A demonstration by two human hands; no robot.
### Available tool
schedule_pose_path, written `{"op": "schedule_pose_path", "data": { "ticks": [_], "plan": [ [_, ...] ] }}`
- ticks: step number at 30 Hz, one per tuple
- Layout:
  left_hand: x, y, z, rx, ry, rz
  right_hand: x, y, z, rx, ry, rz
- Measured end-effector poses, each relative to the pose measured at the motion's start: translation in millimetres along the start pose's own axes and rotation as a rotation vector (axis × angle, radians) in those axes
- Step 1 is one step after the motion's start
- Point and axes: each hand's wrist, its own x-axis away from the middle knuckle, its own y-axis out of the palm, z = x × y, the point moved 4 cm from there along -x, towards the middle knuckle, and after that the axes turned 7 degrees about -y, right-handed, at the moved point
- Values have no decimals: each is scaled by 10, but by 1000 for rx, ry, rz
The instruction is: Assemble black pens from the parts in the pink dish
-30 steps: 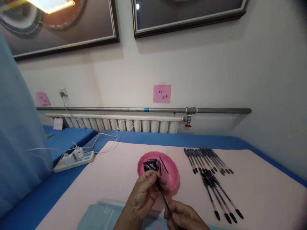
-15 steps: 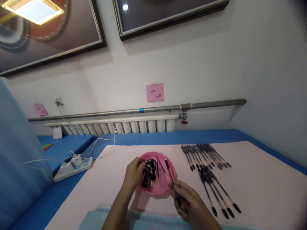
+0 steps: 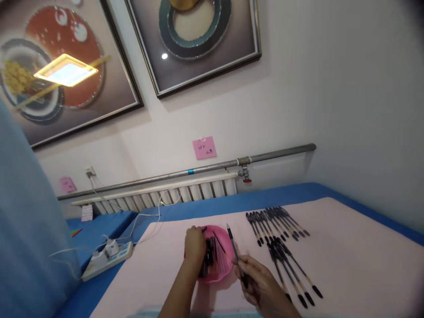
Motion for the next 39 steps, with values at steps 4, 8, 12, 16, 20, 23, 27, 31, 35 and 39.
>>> {"op": "schedule_pose_path", "data": {
  "ticks": [4,8,12,16,20,23,27,31,35,39],
  "plan": [
    [263,-47,73,227,-62,-111,-16,2,126,249,-56,-72],
    [431,-67,-35,468,-177,-177,21,47,209,533,-124,-185],
    [444,-83,-185,617,-250,-204,73,63,162,674,-181,-212],
    [444,-109,-283,699,-263,-239,119,92,114,777,-179,-231],
    [456,-139,-337,722,-264,-256,141,122,106,853,-189,-239],
    [467,-134,-369,696,-272,-261,139,119,112,860,-188,-221],
    [486,-111,-390,650,-281,-250,144,122,102,865,-184,-210],
    [468,-149,-350,694,-272,-234,168,147,100,903,-212,-227],
    [429,-218,-320,753,-266,-204,184,161,155,950,-221,-282],
    [431,-227,-324,734,-255,-207,179,162,178,983,-230,-297]
  ]
}}
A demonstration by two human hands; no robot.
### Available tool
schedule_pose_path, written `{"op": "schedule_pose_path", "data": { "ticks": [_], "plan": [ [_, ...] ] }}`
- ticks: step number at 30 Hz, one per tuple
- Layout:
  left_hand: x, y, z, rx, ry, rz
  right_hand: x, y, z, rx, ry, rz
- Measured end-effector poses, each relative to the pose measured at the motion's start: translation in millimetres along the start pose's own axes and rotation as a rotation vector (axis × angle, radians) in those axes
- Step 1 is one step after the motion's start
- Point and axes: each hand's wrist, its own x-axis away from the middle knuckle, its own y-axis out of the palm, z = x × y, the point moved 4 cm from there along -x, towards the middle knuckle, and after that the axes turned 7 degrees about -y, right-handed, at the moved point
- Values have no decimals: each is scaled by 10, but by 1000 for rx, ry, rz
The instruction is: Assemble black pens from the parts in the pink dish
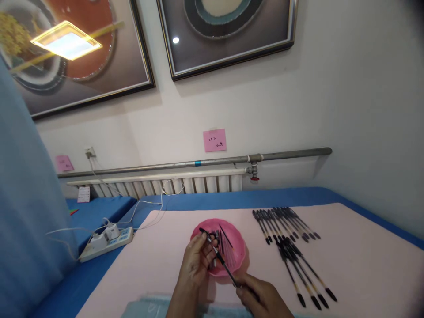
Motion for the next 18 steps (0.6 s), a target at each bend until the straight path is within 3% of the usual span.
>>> {"op": "schedule_pose_path", "data": {
  "ticks": [8,18],
  "plan": [
    [88,99,-73,-135,-17,-33,-19,-47,29,-34,37,35],
    [64,-4,10,-57,9,8,-13,-48,-27,8,-11,31]
  ]
}}
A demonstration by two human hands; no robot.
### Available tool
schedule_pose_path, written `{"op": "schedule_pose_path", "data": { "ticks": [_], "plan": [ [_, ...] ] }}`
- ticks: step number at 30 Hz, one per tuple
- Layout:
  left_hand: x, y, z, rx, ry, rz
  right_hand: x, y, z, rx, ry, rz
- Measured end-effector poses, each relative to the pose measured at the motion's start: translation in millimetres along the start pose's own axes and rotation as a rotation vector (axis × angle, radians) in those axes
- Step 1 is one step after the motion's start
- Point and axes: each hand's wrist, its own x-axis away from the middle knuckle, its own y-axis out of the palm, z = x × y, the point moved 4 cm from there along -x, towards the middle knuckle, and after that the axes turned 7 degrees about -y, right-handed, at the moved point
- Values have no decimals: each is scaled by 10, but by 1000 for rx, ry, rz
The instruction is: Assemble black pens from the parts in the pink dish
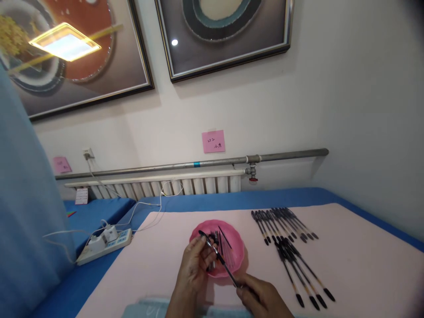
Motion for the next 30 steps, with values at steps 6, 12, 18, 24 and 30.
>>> {"op": "schedule_pose_path", "data": {
  "ticks": [6,12,18,24,30],
  "plan": [
    [46,53,-50,-80,7,-19,5,0,9,33,-13,-2],
    [66,138,-164,-173,-11,-10,9,-13,53,24,25,50],
    [58,162,-270,-247,-21,-42,10,15,38,-76,25,72],
    [107,140,-118,-265,36,49,49,-253,103,2,41,199],
    [80,66,-125,-306,1,97,562,-1282,441,414,181,624]
  ]
}}
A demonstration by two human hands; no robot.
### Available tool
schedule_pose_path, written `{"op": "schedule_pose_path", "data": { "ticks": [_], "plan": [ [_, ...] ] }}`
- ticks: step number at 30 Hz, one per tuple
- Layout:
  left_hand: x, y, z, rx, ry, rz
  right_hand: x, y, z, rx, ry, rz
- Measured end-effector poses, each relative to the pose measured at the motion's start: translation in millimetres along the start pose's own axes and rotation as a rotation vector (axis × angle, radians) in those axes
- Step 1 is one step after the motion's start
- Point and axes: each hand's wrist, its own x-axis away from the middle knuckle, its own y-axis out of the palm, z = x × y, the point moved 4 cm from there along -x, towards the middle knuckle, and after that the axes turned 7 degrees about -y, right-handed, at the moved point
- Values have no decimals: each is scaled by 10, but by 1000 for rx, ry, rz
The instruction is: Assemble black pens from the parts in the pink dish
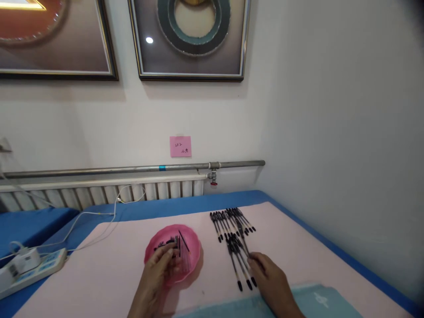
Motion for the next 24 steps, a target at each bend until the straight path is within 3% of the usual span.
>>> {"op": "schedule_pose_path", "data": {
  "ticks": [3,6,15,24],
  "plan": [
    [-6,13,-31,-2,-28,-27,-48,-244,249,270,57,-80],
    [-19,5,-42,4,-33,-30,-69,-269,314,383,67,-181],
    [-84,-55,-89,-35,-41,-8,-60,-173,351,407,82,-236],
    [-17,-63,-3,-29,-21,25,-121,-177,264,303,64,-170]
  ]
}}
